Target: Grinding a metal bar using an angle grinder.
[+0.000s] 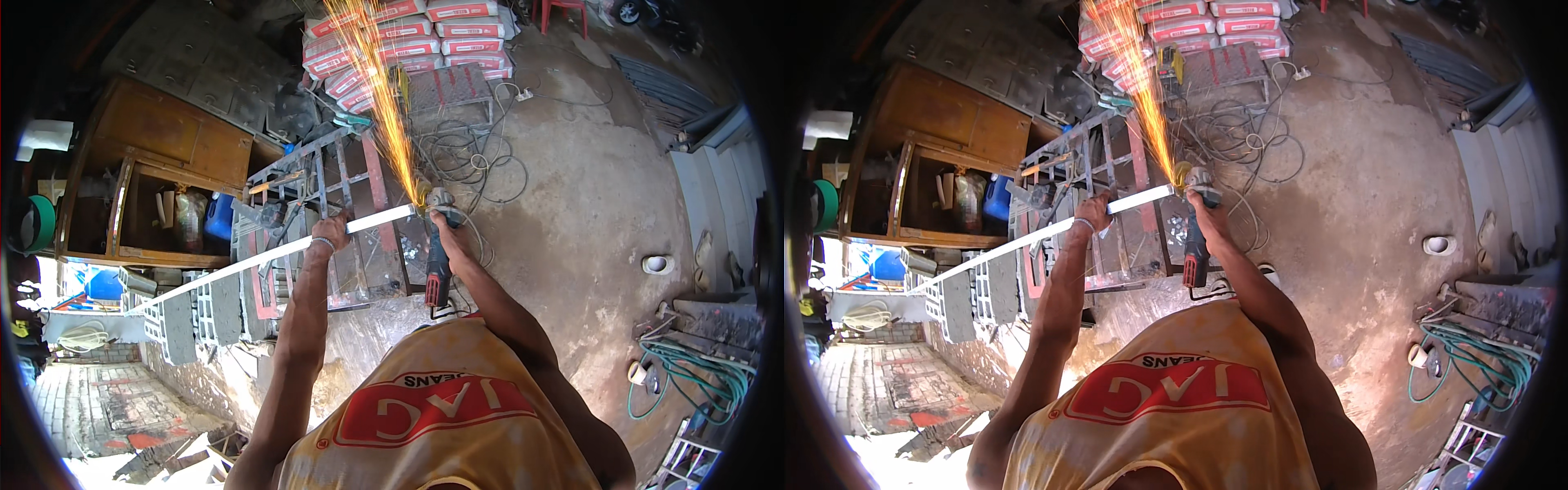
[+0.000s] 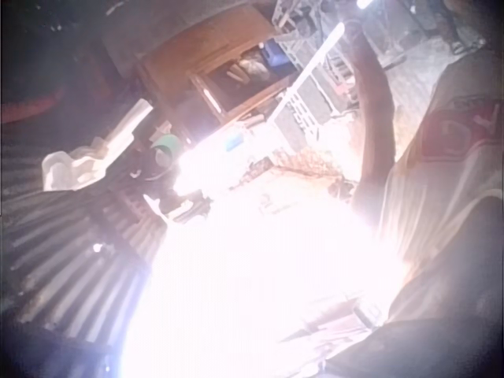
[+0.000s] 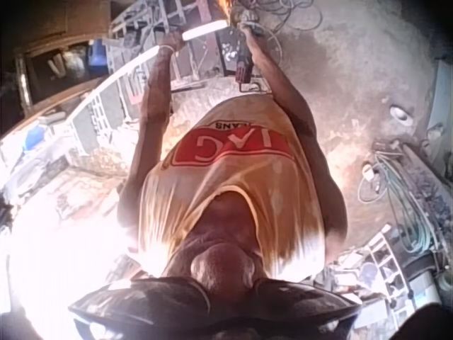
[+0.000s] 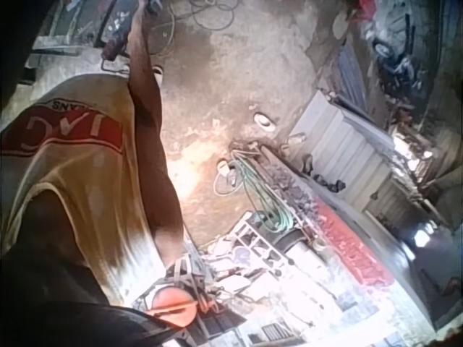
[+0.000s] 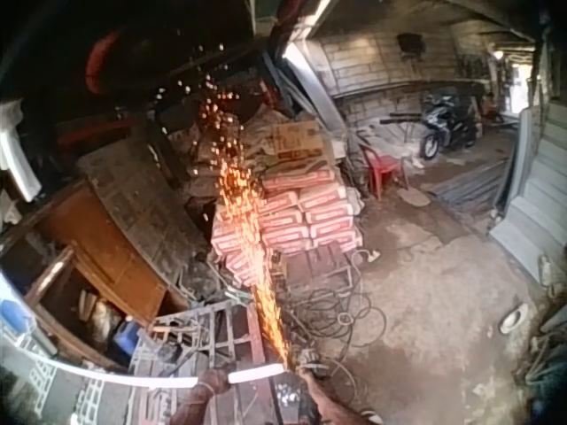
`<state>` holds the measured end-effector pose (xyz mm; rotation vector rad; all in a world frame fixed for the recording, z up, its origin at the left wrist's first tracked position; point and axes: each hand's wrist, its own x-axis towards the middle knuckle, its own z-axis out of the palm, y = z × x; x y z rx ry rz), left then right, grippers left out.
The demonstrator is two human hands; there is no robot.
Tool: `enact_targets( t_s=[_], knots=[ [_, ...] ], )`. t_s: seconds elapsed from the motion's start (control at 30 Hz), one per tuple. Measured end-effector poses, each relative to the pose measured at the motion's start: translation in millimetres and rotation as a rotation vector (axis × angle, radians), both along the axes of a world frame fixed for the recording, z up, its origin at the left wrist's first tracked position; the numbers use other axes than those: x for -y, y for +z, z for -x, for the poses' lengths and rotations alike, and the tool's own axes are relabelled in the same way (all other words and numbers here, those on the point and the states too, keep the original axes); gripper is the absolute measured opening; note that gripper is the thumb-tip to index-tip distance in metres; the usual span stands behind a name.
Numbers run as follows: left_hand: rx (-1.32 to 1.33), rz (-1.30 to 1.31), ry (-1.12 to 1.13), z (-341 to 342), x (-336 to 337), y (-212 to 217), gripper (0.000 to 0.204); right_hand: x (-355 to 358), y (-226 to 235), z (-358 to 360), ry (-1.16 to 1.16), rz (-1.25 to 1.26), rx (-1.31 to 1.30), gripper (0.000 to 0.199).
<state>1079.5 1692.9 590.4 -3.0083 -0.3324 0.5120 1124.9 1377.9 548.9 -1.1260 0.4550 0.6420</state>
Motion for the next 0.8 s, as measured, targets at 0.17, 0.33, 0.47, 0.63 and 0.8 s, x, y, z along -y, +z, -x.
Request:
enact_targets(
  t_s=[0.17,0.33,0.47,0.63,0.8],
  knots=[
    [-0.033,0.002,0.000,-3.3,3.8,6.2,0.051,0.6,-3.3,-0.8,-0.007,-0.018,0.019,0.047],
    [-0.086,0.004,0.018,-6.7,0.4,7.0,0.050,0.1,-1.0,-1.1,0.012,0.009,0.038,0.047],
    [-0.130,0.021,0.041,-12.1,-1.3,10.7,0.046,-1.9,-3.1,-5.4,0.038,0.048,0.060,0.048],
    [-0.153,-0.017,0.036,-15.0,6.6,20.0,0.047,-0.6,-1.0,-11.9,0.034,0.092,-0.026,0.055],
    [-0.125,-0.030,0.006,-14.1,4.1,18.5,0.047,-6.1,-3.9,-14.2,0.020,0.124,-0.039,0.058]
  ],
)
